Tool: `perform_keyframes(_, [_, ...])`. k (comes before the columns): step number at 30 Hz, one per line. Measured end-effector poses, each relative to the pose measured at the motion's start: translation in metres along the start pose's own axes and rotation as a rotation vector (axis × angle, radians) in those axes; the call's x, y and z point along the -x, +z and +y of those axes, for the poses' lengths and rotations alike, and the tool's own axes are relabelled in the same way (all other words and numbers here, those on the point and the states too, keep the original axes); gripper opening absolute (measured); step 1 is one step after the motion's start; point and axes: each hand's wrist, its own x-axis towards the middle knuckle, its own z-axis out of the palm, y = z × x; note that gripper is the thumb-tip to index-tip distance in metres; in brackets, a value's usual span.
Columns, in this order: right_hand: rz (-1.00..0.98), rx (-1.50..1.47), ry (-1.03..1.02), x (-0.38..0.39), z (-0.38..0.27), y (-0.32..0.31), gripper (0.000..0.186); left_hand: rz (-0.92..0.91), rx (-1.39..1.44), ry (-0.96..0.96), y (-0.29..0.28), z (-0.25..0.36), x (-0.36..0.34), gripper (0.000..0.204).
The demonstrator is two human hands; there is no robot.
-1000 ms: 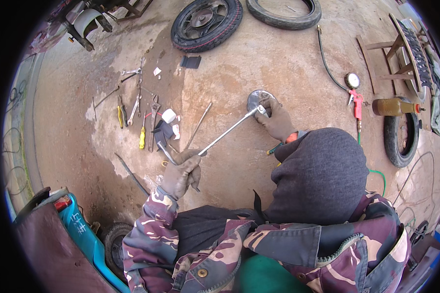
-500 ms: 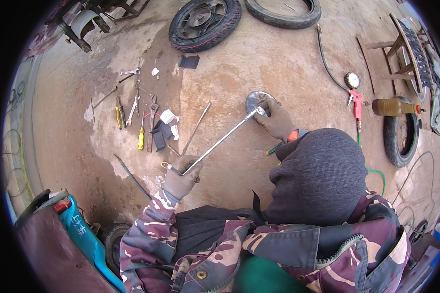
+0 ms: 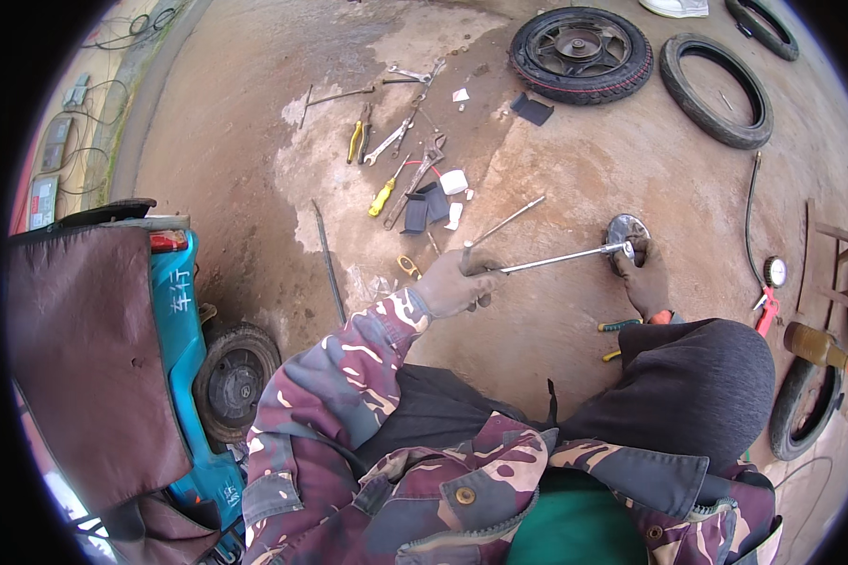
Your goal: The person disassembles a motorcycle wheel hub using a T-handle wrench and pliers, then reassembles it and mounts the wheel onto a motorcycle. Tools and spare tires are visible on the floor.
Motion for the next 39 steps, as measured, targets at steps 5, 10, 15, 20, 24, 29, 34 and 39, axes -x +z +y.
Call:
perform_keyframes(5, [-0.002,-0.076,-0.004,-0.001,0.004,0.004,0.037,-0.016,-0.035,0.059,-0.005,0.010,0.003,0.032])
perform_keyframes(10, [-0.058,-0.100,0.024,-0.002,0.009,0.004,0.040,0.013,-0.034,0.076,-0.007,0.016,0.005,0.035])
perform_keyframes(15, [-0.022,0.006,-0.045,-0.001,0.011,0.008,0.042,0.035,0.012,0.084,-0.008,0.019,0.005,0.041])
perform_keyframes(20, [0.031,0.098,-0.028,0.002,0.013,0.006,0.045,0.039,0.020,0.044,-0.005,0.018,-0.001,0.041])
perform_keyframes(24, [0.016,0.046,-0.007,0.001,0.009,0.007,0.044,0.032,0.036,0.045,-0.004,0.021,0.003,0.042])
perform_keyframes(29, [0.005,-0.074,-0.006,-0.002,0.013,0.011,0.043,0.001,-0.052,0.041,-0.003,0.021,0.007,0.036])
perform_keyframes(34, [0.010,-0.081,0.022,-0.002,0.010,0.011,0.041,-0.002,-0.101,0.062,-0.002,0.022,0.010,0.035])
perform_keyframes(39, [0.001,-0.024,0.001,0.003,-0.002,0.006,0.041,-0.003,-0.098,0.059,-0.003,0.023,0.008,0.035])
